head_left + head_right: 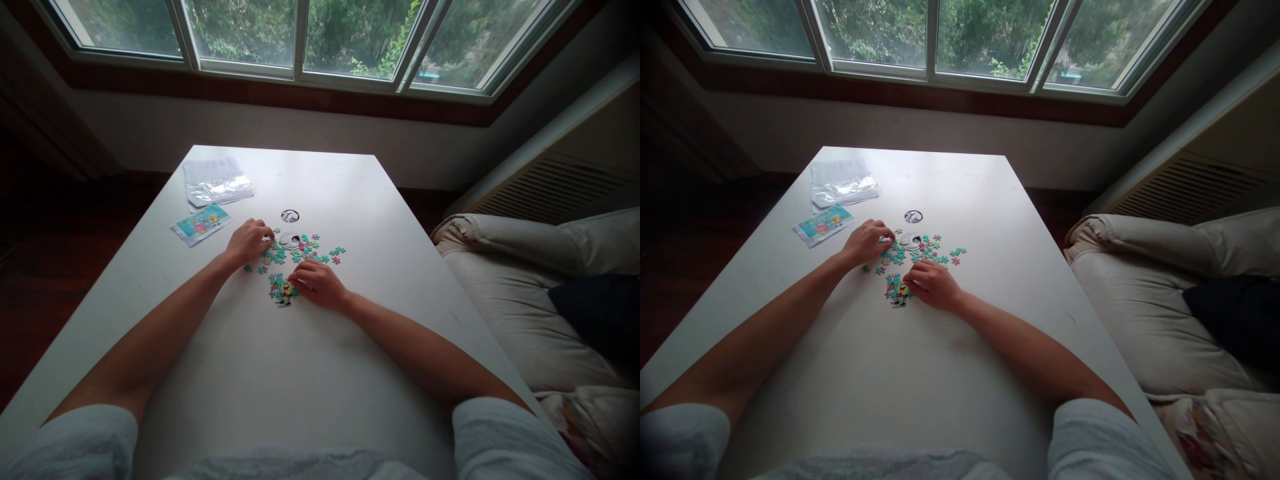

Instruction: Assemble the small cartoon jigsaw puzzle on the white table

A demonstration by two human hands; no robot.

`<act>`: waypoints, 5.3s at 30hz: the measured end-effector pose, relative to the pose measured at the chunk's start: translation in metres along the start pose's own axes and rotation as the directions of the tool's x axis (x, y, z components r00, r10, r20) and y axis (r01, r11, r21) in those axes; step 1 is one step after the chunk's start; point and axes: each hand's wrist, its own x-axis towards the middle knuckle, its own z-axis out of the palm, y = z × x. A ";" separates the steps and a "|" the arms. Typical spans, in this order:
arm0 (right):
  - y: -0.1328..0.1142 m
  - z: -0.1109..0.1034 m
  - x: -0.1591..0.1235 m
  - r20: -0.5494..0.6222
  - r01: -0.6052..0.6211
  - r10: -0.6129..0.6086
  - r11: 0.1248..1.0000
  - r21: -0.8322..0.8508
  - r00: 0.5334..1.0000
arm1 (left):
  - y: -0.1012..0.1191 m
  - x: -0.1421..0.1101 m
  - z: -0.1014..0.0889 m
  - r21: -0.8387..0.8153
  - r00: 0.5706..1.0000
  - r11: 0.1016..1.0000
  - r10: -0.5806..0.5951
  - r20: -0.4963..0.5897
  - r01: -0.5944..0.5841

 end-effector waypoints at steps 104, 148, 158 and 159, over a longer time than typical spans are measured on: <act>0.011 0.011 0.014 0.016 -0.403 0.408 0.895 0.189 0.913 | 0.105 -0.140 0.015 0.035 0.945 0.948 0.311 0.105 -0.316; 0.029 0.023 0.082 0.070 -0.245 0.283 0.912 -0.329 0.957 | 0.097 -0.140 -0.001 0.250 0.972 0.941 0.235 0.009 -0.230; 0.018 0.026 0.086 0.054 -0.330 0.387 0.844 -0.423 0.921 | 0.103 -0.140 -0.003 0.238 0.973 0.945 0.228 0.019 -0.226; 0.018 0.026 0.086 0.049 -0.336 0.392 0.842 -0.422 0.919 | 0.103 -0.140 -0.003 0.236 0.973 0.945 0.229 0.019 -0.227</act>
